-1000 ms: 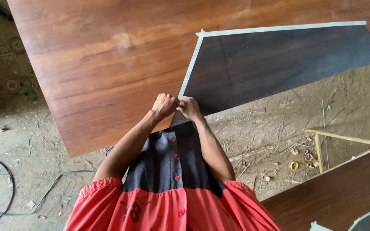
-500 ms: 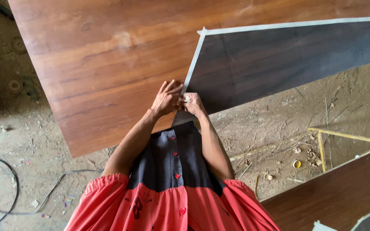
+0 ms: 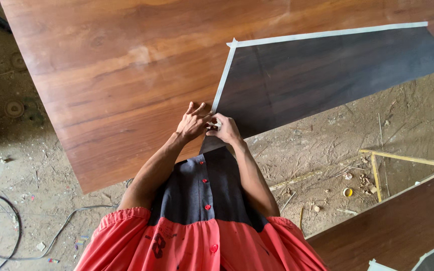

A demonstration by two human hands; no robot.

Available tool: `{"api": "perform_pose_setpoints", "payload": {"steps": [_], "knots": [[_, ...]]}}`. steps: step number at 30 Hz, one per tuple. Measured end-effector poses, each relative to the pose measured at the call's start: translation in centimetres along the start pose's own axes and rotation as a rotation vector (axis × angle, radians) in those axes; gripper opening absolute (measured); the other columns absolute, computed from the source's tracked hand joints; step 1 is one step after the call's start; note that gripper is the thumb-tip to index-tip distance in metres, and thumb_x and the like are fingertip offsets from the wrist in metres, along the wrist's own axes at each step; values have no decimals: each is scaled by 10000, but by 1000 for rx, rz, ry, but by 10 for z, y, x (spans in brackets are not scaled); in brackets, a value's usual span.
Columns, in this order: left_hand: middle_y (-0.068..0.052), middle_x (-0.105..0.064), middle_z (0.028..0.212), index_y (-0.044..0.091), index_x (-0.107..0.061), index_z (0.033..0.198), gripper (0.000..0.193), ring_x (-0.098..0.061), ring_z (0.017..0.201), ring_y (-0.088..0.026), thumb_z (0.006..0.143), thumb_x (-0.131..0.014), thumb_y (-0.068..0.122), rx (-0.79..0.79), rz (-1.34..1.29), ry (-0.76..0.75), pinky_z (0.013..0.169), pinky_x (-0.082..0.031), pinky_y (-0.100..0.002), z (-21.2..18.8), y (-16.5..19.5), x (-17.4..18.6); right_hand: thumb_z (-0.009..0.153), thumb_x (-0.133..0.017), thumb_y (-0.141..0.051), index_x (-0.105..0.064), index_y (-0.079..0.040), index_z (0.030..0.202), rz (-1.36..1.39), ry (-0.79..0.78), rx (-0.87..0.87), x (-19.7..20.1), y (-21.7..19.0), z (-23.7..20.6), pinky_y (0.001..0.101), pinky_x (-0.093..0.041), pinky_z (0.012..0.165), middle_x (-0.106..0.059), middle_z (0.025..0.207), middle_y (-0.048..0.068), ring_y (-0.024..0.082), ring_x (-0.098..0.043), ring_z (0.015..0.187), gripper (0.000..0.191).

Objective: The person presses white masking tape along the angled edges of a dark panel lying on a wooden board, smoothing it down by hand section by section. They work around a zigzag outline, tearing off short tape pieces and aligning them along the panel border.

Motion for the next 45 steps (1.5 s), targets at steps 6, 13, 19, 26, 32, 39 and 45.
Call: {"api": "perform_pose_setpoints", "payload": {"steps": [6,13,19,26,32,39,45], "knots": [[-52,-697,1271,258,-705,1289,469,-593,1302,-256,825,-767,295,54,-14,36,1071,-409,-554,3,-5,9,726,-924,-290,-708,-84,945,-416,141,52,5,-9,4,378,-559,705,-699,904,56,271,-707,831,370],[-100,-716,1126,207,-754,1034,234,-703,921,-277,803,-769,238,158,-83,107,926,-488,-452,12,-8,19,898,-798,-291,-639,-36,939,-438,120,161,4,-17,9,391,-580,721,-664,961,66,259,-690,908,303],[-49,-742,961,158,-751,898,119,-700,848,-292,786,-759,197,245,-182,202,918,-492,-476,11,-15,26,947,-744,-268,-643,-48,945,-414,84,117,7,-16,20,392,-582,681,-675,967,65,268,-713,827,242],[-113,-743,794,221,-817,856,86,-705,794,-336,776,-786,209,550,-172,107,683,-549,-464,23,-40,9,935,-693,-159,-706,-100,1021,-388,160,170,14,-26,23,383,-575,683,-701,957,50,276,-724,830,105],[-96,-764,941,201,-769,1061,348,-719,919,-347,750,-855,330,418,-407,-72,810,-568,-460,31,-42,5,833,-847,-152,-705,-36,863,-24,238,-66,23,3,33,332,-529,639,-687,800,43,174,-694,737,185],[-62,-622,1345,148,-776,1059,495,-492,1360,-279,597,-917,260,174,-245,65,1082,-412,-435,27,-16,16,827,-864,-70,-707,-15,860,136,222,-176,27,21,36,273,-493,591,-667,768,15,89,-608,670,169],[-16,-666,1309,216,-801,958,357,-528,1340,-272,616,-885,276,125,-271,222,1077,-423,-439,22,-22,20,885,-749,-46,-722,-45,889,244,164,-379,24,40,39,259,-435,450,-649,655,-13,56,-551,523,28]]}}
Point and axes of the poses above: each hand's wrist, its own z-axis towards the middle knuckle, its own x-axis out of the back of the hand, y = z × x, the point moved 10 cm from there along z, towards the middle knuckle
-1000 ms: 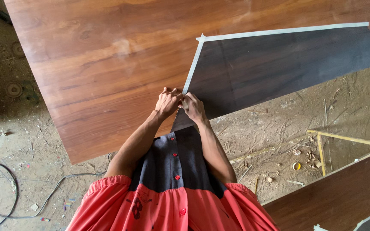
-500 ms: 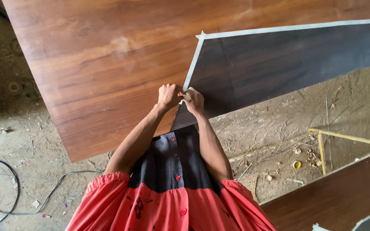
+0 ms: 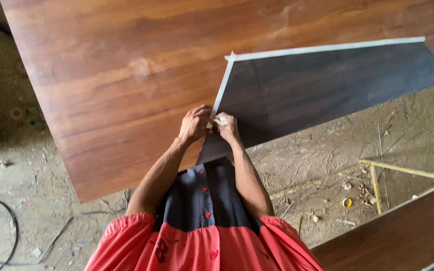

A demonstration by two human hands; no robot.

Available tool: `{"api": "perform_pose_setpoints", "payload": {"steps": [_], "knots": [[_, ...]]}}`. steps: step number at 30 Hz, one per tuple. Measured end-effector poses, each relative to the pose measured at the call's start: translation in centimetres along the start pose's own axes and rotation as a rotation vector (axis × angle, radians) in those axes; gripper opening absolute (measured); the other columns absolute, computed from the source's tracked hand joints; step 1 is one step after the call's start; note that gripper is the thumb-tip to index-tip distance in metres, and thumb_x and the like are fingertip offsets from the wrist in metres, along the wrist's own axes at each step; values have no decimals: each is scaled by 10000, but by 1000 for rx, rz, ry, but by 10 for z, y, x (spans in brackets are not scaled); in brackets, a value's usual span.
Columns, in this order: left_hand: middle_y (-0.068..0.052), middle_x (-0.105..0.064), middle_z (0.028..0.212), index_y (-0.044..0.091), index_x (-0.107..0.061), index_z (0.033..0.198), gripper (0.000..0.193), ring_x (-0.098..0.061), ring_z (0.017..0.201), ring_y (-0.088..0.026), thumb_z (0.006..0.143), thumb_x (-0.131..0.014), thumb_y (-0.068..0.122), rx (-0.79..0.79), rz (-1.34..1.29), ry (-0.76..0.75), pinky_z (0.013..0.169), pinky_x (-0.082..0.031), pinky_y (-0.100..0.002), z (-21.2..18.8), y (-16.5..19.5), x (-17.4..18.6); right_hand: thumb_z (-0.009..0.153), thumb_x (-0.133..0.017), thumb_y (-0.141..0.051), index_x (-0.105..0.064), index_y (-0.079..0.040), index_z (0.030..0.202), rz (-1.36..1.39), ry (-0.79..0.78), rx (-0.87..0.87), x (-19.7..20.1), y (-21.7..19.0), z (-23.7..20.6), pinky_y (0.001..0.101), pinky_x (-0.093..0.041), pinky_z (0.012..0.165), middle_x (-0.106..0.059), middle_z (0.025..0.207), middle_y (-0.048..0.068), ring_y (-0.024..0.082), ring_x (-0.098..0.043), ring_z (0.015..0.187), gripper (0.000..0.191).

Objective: The person presses white masking tape along the angled edges of a dark panel lying on a wooden board, smoothing it down by hand section by section. They work around a zigzag outline, tearing off short tape pieces and aligning them along the panel border.

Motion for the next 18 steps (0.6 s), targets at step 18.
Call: {"api": "perform_pose_setpoints", "payload": {"steps": [18], "knots": [[-67,-679,968,104,-577,978,175,-681,921,-304,922,-697,219,-115,200,-39,620,-527,-452,17,7,-4,893,-751,-25,-747,-34,941,26,26,160,5,-11,-6,245,-444,471,-688,736,5,68,-603,586,49]]}}
Point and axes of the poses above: each hand's wrist, its own z-axis towards the middle knuckle, its own x-axis out of the back of the hand, y = z × x, the point moved 10 cm from there along z, towards the middle knuckle
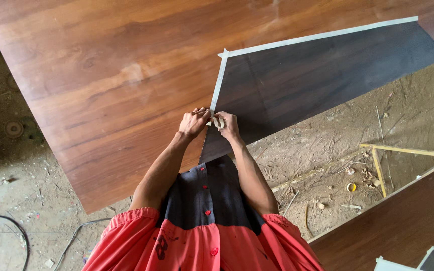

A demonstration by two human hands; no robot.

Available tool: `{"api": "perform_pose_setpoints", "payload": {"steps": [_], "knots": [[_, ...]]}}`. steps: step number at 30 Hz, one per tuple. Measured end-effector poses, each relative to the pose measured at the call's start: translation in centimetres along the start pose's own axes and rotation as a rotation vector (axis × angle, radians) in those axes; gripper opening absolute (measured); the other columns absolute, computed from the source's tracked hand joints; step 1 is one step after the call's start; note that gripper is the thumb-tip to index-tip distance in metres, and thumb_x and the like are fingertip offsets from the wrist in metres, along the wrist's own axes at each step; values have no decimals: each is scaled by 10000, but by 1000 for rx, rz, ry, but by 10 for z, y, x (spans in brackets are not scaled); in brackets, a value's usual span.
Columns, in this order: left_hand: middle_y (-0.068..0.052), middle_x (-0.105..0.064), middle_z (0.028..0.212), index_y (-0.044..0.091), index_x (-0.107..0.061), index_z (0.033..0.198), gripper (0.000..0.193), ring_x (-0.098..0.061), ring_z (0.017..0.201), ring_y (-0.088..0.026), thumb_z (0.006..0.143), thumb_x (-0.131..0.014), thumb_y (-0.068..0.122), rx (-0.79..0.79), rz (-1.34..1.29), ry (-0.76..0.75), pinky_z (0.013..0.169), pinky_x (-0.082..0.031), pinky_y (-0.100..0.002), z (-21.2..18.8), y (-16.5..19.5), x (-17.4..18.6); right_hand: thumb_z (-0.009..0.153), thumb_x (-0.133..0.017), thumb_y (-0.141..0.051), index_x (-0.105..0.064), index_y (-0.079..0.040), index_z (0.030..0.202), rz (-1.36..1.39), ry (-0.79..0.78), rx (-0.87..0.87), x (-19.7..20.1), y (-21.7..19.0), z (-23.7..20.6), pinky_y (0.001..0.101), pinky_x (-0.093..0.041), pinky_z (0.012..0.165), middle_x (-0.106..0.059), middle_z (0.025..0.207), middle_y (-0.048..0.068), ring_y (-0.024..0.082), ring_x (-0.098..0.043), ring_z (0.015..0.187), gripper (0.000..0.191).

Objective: The person presses white masking tape along the angled edges of a dark panel lying on a wooden board, smoothing it down by hand section by section. They work around a zigzag outline, tearing off short tape pieces and aligning them along the panel border.

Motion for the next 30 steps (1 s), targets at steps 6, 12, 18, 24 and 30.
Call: {"api": "perform_pose_setpoints", "payload": {"steps": [6,12,18,24,30], "knots": [[-78,-715,933,111,-587,1017,135,-702,794,-336,907,-640,169,39,17,-117,595,-525,-474,13,-3,-7,741,-891,-221,-692,-13,1014,-360,48,453,-8,-46,-15,337,-579,660,-727,928,104,214,-729,803,396],[-168,-702,747,76,-579,1027,148,-686,660,-383,921,-634,161,133,37,-159,575,-518,-496,25,-9,-10,858,-833,-260,-673,-70,1023,-549,32,305,-13,-40,0,383,-589,709,-749,940,128,296,-740,853,298],[-189,-692,722,85,-598,1011,151,-677,662,-398,959,-654,216,243,3,-171,600,-518,-511,34,-11,-4,908,-733,-190,-714,-77,970,-371,155,128,-1,-27,9,364,-560,668,-741,831,116,259,-748,770,130],[-173,-696,1148,85,-615,1230,563,-649,1053,-395,693,-735,203,209,-204,-305,886,-508,-507,32,-24,4,765,-883,-214,-670,-26,748,-308,293,-19,7,-21,15,322,-485,550,-672,651,100,138,-607,583,284],[-183,-350,1642,124,-655,1329,488,-288,1516,-399,866,-760,241,-3,34,-92,1229,-228,-568,36,-9,5,836,-855,-135,-635,-1,749,-267,400,49,15,-31,11,304,-434,519,-600,607,81,100,-518,569,272]]}}
Point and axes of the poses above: each hand's wrist, its own z-axis towards the middle knuckle, its own x-axis out of the back of the hand, y = z × x, the point moved 10 cm from there along z, towards the middle knuckle
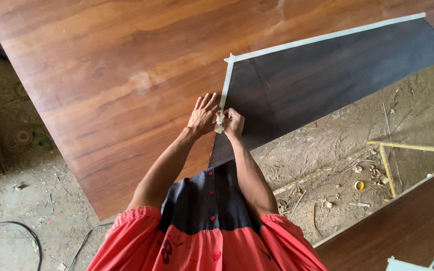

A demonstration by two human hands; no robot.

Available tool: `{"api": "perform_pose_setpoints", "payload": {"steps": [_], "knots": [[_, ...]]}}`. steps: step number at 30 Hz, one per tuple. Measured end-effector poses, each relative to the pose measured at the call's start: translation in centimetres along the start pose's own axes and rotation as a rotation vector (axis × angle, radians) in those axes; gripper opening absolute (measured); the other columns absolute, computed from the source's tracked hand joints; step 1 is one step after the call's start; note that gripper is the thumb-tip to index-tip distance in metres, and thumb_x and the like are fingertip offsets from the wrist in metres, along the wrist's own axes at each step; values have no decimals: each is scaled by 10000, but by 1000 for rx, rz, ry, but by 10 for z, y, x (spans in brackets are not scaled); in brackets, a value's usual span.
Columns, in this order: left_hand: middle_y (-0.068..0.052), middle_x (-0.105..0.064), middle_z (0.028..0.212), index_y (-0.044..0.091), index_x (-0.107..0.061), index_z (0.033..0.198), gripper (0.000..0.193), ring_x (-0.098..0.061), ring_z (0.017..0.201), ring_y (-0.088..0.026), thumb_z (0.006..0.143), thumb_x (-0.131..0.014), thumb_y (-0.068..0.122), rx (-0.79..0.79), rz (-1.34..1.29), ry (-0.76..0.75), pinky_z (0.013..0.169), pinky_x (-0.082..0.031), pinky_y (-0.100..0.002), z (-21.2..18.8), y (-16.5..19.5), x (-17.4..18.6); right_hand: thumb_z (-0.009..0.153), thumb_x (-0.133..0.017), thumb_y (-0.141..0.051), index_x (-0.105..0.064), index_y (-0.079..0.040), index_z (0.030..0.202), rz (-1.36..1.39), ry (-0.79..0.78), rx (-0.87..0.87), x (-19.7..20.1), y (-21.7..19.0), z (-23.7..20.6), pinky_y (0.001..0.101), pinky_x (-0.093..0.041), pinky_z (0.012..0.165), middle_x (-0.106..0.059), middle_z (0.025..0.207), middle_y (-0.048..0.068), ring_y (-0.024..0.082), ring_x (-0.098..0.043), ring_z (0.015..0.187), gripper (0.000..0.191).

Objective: The person presses white masking tape along the angled edges of a dark panel lying on a wooden board, smoothing it down by hand section by section. They work around a zigzag outline, tearing off short tape pieces and aligning them along the panel border.

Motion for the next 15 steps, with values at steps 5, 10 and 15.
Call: {"api": "perform_pose_setpoints", "payload": {"steps": [5,10,15], "knots": [[-175,-334,1604,162,-700,1238,460,-235,1483,-485,802,-748,296,23,64,-162,1145,-194,-737,14,8,-19,841,-695,-6,-664,-12,811,114,18,35,2,3,1,289,-497,571,-679,683,58,81,-606,644,43],[-178,-354,1599,231,-705,1249,400,-254,1475,-509,854,-681,283,-1,192,-214,1089,-234,-789,19,14,-22,877,-672,-4,-663,-20,791,28,-2,52,2,5,1,304,-495,497,-667,636,62,106,-642,558,88],[-173,-400,1571,232,-696,1263,368,-311,1428,-506,905,-631,295,-108,326,-232,1003,-350,-768,25,10,-29,928,-690,-47,-653,-29,834,95,-159,-97,-10,22,2,302,-436,408,-618,580,61,98,-595,458,103]]}}
Point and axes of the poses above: each hand's wrist, its own z-axis towards the middle knuckle, its own x-axis out of the back of the hand, y = z × x, the point moved 10 cm from there along z, towards the middle knuckle
